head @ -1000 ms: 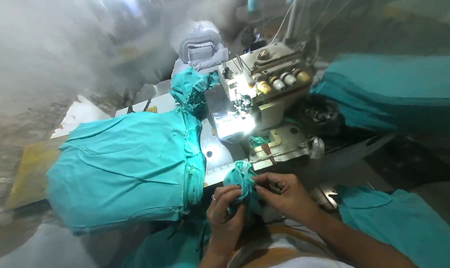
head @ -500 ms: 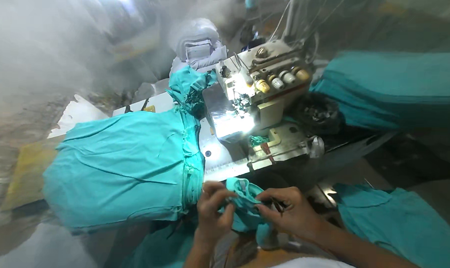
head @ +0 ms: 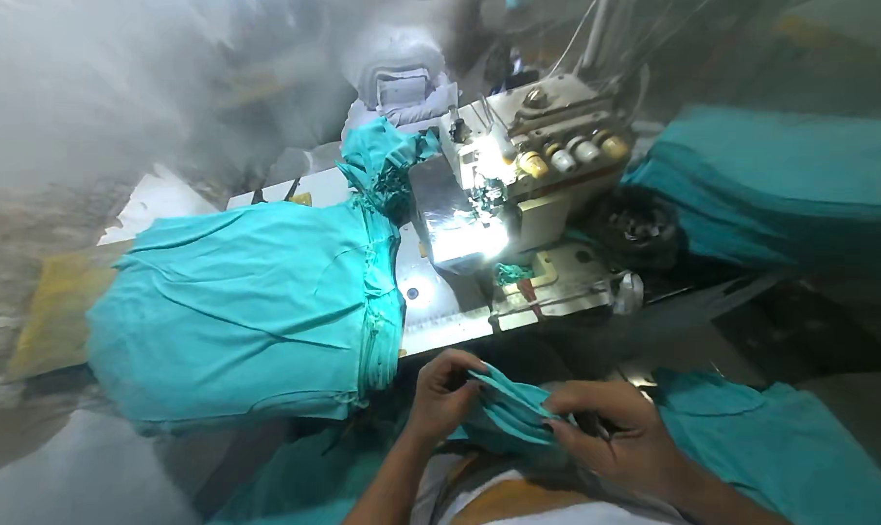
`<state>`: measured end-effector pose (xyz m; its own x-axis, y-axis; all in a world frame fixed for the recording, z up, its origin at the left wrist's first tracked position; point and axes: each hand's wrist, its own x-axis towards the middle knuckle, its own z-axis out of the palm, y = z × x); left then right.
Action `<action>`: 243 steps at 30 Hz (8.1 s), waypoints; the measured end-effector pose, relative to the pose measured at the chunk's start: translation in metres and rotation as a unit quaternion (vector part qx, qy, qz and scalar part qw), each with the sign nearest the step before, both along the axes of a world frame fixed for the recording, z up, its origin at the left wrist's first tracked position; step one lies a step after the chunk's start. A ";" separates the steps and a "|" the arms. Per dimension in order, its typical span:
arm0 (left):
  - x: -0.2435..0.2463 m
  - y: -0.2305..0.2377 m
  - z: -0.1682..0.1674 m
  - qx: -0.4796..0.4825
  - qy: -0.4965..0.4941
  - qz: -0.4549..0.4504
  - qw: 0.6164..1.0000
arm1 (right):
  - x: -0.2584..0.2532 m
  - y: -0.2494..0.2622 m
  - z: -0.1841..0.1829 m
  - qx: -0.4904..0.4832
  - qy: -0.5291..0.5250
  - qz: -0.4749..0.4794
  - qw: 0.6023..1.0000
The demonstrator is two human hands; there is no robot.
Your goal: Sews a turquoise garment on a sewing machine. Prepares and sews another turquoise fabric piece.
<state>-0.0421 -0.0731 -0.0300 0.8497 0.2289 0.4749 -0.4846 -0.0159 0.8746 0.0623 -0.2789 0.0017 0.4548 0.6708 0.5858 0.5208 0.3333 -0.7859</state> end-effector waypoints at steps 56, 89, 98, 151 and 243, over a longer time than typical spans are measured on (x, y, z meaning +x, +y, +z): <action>-0.006 -0.053 0.029 -0.371 0.379 0.046 0.847 | -0.005 0.008 0.000 -0.191 0.088 0.016 0.977; 0.158 0.121 0.198 0.567 0.222 0.054 0.792 | 0.062 0.103 0.048 -0.050 0.362 -0.107 0.925; 0.099 0.062 0.108 0.035 0.258 0.115 0.959 | 0.110 0.069 0.047 -0.089 0.201 -0.107 0.970; 0.078 -0.008 0.055 -0.262 0.200 0.257 0.909 | 0.038 0.091 0.017 -0.109 0.039 -0.220 0.969; 0.072 -0.005 0.054 -0.012 0.189 0.200 0.961 | 0.080 0.087 0.006 -0.004 -0.004 -0.153 0.988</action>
